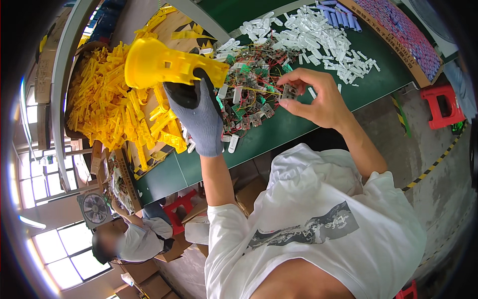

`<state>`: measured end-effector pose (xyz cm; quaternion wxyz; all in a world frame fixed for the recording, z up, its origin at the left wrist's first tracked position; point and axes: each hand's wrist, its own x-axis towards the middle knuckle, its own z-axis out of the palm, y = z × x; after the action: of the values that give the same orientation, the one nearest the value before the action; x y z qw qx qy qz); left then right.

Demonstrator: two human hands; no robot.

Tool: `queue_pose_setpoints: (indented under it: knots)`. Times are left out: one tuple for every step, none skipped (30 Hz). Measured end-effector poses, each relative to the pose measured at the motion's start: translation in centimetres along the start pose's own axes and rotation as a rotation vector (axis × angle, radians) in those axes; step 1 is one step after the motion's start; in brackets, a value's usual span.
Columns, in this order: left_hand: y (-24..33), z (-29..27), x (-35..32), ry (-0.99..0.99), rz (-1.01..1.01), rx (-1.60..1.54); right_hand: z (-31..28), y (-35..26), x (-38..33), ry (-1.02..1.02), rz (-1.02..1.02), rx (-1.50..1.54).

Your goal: Assembling the internal battery and circuit board components into a yellow flashlight casing.

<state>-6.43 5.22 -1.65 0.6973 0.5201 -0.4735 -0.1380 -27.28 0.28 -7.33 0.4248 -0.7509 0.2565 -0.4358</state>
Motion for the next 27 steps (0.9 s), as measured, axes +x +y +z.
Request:
queue_pose_setpoints:
  knots:
    - [-0.3, 0.2, -0.9, -0.001, -0.018, -0.008, 0.1, 0.3, 0.2, 0.019, 0.026, 0.091]
    - [-0.6, 0.0, -1.8, 0.005, -0.035, -0.010, 0.0, 0.1, 0.5, 0.015, 0.033, 0.090]
    - [-1.1, -0.2, -2.6, -0.045, -0.091, -0.015, -0.2, -0.3, 0.9, -0.058, 0.164, 0.076]
    - [-1.3, 0.1, -3.8, -0.026, -0.144, 0.026, -0.3, -0.4, 1.2, -0.131, 0.296, 0.060]
    - [-1.0, 0.6, -4.8, -0.048, -0.257, -0.077, -0.1, 0.2, 1.3, -0.087, 0.202, 0.022]
    - [-0.8, 1.1, -5.5, -0.069, -0.370, -0.182, -0.2, 0.5, 1.5, -0.091, 0.211, 0.021]
    - [-1.5, 1.2, -6.3, -0.130, -0.393, -0.237, -0.2, 0.7, 1.8, -0.178, 0.265, 0.024]
    - [-2.3, 1.1, -7.1, -0.187, -0.414, -0.292, -0.2, 0.8, 2.1, -0.270, 0.317, 0.028]
    - [-3.1, 1.3, -7.8, -0.213, -0.399, -0.251, 0.0, 1.1, 2.3, -0.282, 0.214, -0.054]
    - [-4.2, 1.1, -8.4, -0.255, -0.390, -0.227, 0.3, 1.4, 2.5, -0.294, 0.221, -0.055]
    - [-4.3, 1.5, -8.7, -0.259, -0.400, -0.206, 0.5, 1.7, 2.6, -0.321, 0.215, -0.120]
    - [-4.3, 1.9, -8.9, -0.263, -0.411, -0.185, 0.7, 2.0, 2.6, -0.349, 0.208, -0.185]
    - [-4.1, 2.0, -9.0, -0.331, -0.425, -0.183, 1.1, 2.6, 2.4, -0.319, 0.156, -0.158]
    - [-4.1, 2.4, -9.3, -0.302, -0.407, -0.159, 1.4, 3.2, 2.1, -0.332, 0.158, -0.157]
    - [-4.7, 2.6, -9.6, -0.266, -0.442, -0.209, 1.5, 3.7, 1.9, -0.335, 0.201, -0.162]
    - [-5.5, 2.7, -9.9, -0.230, -0.476, -0.260, 1.8, 4.2, 1.6, -0.338, 0.243, -0.168]
    - [-6.3, 2.6, -10.2, -0.224, -0.480, -0.260, 2.1, 4.6, 1.3, -0.298, 0.238, -0.153]
    - [-7.0, 2.5, -10.5, -0.214, -0.470, -0.210, 2.0, 4.7, 1.1, -0.304, 0.240, -0.153]
    - [-7.5, 2.5, -10.8, -0.205, -0.458, -0.160, 1.8, 4.8, 0.9, -0.299, 0.294, -0.171]
    - [-7.2, 2.7, -11.0, -0.201, -0.462, -0.161, 1.7, 4.9, 0.7, -0.293, 0.348, -0.189]
    - [-6.8, 3.0, -11.2, -0.146, -0.499, -0.194, 2.0, 4.9, 0.3, -0.297, 0.349, -0.190]
    - [-6.5, 3.1, -11.2, -0.091, -0.536, -0.227, 2.4, 5.0, -0.3, -0.175, 0.357, 0.018]
    - [-6.9, 3.1, -11.3, -0.064, -0.507, -0.199, 2.6, 5.1, -0.7, -0.052, 0.368, 0.229]
    - [-7.2, 3.0, -11.3, -0.060, -0.514, -0.197, 2.5, 5.1, -1.0, -0.057, 0.374, 0.231]
    - [-7.4, 3.0, -11.3, -0.064, -0.517, -0.218, 2.3, 4.9, -1.2, -0.002, 0.244, 0.189]
    - [-7.3, 2.8, -11.5, -0.068, -0.518, -0.241, 2.1, 4.7, -1.5, 0.052, 0.112, 0.144]
    - [-7.3, 2.6, -11.7, -0.062, -0.523, -0.241, 1.8, 4.5, -1.5, 0.047, 0.023, 0.097]
